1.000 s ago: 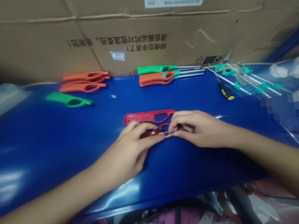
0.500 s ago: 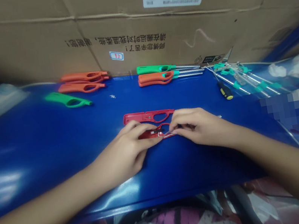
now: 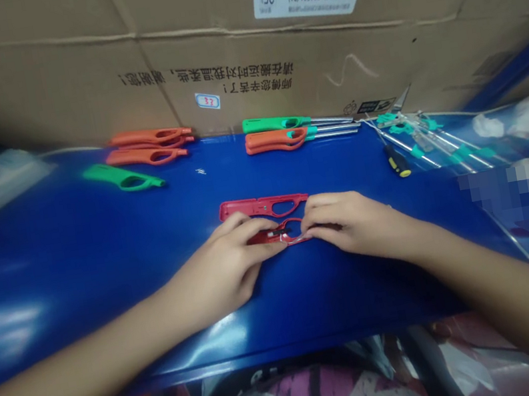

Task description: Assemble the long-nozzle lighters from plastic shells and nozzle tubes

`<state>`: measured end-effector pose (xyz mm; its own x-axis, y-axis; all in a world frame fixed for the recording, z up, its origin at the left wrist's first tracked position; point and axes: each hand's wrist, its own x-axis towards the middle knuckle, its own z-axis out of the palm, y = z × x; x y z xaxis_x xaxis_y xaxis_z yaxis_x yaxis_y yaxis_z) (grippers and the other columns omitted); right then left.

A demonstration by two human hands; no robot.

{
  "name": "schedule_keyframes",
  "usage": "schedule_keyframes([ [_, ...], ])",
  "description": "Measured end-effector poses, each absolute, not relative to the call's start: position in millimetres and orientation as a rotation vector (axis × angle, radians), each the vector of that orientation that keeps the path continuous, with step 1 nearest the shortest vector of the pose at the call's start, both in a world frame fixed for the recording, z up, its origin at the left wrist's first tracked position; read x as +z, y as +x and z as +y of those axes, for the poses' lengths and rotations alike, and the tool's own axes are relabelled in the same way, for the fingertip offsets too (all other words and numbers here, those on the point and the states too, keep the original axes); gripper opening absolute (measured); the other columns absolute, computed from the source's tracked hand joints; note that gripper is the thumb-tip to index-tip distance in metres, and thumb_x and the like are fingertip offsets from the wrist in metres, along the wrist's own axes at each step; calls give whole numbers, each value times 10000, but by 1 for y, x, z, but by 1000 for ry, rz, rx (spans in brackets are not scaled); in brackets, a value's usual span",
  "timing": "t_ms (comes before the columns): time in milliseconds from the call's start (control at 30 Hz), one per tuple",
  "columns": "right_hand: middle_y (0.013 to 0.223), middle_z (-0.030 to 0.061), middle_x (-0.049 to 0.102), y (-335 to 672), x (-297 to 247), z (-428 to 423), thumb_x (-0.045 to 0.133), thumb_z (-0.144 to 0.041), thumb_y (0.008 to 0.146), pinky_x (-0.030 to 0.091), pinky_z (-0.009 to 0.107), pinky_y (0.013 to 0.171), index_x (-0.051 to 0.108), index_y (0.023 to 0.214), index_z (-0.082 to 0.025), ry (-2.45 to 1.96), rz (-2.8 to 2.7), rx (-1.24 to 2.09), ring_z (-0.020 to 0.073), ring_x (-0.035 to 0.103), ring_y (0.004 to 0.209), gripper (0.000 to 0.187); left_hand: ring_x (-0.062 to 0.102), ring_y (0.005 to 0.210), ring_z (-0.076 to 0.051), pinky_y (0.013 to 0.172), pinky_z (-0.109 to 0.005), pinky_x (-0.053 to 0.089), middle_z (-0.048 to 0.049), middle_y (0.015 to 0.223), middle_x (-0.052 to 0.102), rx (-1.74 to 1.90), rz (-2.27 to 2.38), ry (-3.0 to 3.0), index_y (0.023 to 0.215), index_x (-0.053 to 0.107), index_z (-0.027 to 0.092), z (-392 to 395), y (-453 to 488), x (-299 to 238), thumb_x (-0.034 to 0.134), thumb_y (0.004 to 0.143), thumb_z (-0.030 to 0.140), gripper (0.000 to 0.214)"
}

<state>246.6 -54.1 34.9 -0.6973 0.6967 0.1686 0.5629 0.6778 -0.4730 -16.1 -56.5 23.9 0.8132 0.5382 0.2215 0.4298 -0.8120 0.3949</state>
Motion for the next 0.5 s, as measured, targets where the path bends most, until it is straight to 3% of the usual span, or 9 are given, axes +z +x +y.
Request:
schedule_keyframes([
  [500,997,63,677,253,37,-53,596,-187,971,514,288,784,684,1047,-186,-1014,-2515,558,166,651,888,117,650,1103,-232,960,-405,569,-35,1302,699,600,684,2872,1332,651,227,-52,-19,20,503,1005,166,364],
])
